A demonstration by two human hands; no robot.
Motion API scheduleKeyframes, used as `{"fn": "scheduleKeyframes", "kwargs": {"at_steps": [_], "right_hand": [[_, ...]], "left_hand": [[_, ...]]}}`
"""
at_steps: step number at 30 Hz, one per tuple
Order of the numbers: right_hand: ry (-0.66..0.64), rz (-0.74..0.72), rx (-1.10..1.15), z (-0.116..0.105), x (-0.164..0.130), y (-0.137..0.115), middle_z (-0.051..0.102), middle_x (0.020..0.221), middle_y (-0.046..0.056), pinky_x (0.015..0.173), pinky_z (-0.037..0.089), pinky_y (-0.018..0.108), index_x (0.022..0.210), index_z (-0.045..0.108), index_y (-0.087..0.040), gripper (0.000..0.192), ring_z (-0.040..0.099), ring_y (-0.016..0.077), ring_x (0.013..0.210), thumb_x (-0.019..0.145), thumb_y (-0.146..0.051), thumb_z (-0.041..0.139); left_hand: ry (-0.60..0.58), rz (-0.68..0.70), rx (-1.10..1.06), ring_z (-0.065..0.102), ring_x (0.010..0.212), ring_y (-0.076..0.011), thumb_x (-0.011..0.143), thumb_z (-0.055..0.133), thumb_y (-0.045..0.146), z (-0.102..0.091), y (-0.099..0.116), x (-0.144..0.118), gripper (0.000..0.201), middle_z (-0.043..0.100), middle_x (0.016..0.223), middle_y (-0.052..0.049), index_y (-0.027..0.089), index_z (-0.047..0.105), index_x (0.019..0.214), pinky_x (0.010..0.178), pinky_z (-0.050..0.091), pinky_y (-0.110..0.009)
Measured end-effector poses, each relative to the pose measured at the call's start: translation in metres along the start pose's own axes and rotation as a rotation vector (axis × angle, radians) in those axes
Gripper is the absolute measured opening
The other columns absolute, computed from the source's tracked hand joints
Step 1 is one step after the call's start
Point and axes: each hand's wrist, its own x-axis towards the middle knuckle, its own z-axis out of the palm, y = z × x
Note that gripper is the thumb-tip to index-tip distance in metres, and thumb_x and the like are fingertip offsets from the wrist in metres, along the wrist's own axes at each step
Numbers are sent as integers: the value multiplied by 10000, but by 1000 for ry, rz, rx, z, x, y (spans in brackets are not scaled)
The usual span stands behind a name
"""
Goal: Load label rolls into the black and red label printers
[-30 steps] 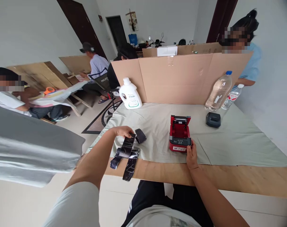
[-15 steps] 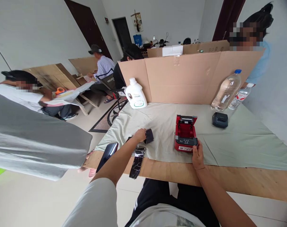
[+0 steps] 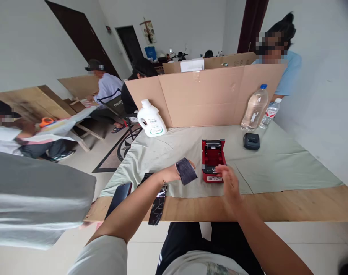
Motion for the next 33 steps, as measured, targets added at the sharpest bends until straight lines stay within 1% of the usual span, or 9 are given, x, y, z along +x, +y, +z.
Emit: {"fn": "scheduleKeyframes", "kwargs": {"at_steps": [4,7,10,14,18,23,25,28,33], "right_hand": [[-481,458,204,8,-3,-24,691,915,87,637,533,333,994,608,-167,370,680,207,761,831,-491,532],[-502,493,148,8,-7,-14,680,789,37,581,502,302,958,588,-176,302,668,188,680,741,-380,638],[-272,370,-92,6,-5,0,646,727,19,558,482,327,961,572,-185,292,627,190,608,703,-316,612],[10,-111,-492,-4,10,6,611,1062,92,778,490,447,1170,542,-229,494,594,262,887,683,-250,621],[-117,-353,-662,-14,25,8,591,1111,84,880,453,482,1111,599,-270,421,522,293,1029,700,-179,622],[-47,-248,-629,-20,42,12,612,1137,90,844,465,489,1387,354,-216,848,519,302,1016,639,-341,733],[-115,-273,-611,-22,46,13,664,979,51,802,478,445,1314,463,-231,662,547,270,934,699,-313,694],[-221,-432,-650,-24,46,13,665,839,46,763,477,395,981,671,-238,209,554,231,844,806,-199,563],[-237,-586,-714,-17,37,13,669,916,77,804,484,393,975,685,-221,277,556,227,874,879,-147,435]], "left_hand": [[-87,209,137,604,843,-176,737,638,289,25,33,26,324,643,954,-43,174,557,1029,761,473,-286],[-3,197,367,597,900,-186,766,598,243,34,47,61,298,632,1000,-41,184,573,1056,804,464,-288],[95,107,591,581,1010,-226,764,626,263,39,52,101,360,598,1132,-91,169,581,1109,870,447,-308],[-9,38,761,588,1049,-247,768,604,199,44,49,136,307,636,1114,-94,171,605,1074,857,449,-298],[-11,-60,806,605,1023,-260,771,597,222,49,41,150,355,650,1113,-94,182,559,1121,846,450,-332],[-23,-81,850,606,1004,-263,767,621,280,56,27,162,300,673,1042,-85,185,572,1048,903,418,-379],[-6,-73,866,602,1012,-261,746,648,334,58,23,166,308,668,1045,-88,187,588,1010,894,427,-363],[23,-72,891,598,1025,-250,719,667,345,59,20,168,317,641,1106,-94,194,602,990,827,461,-308],[48,-113,889,629,966,-237,711,672,309,59,23,170,302,670,1018,-81,204,606,986,774,487,-282]]}}
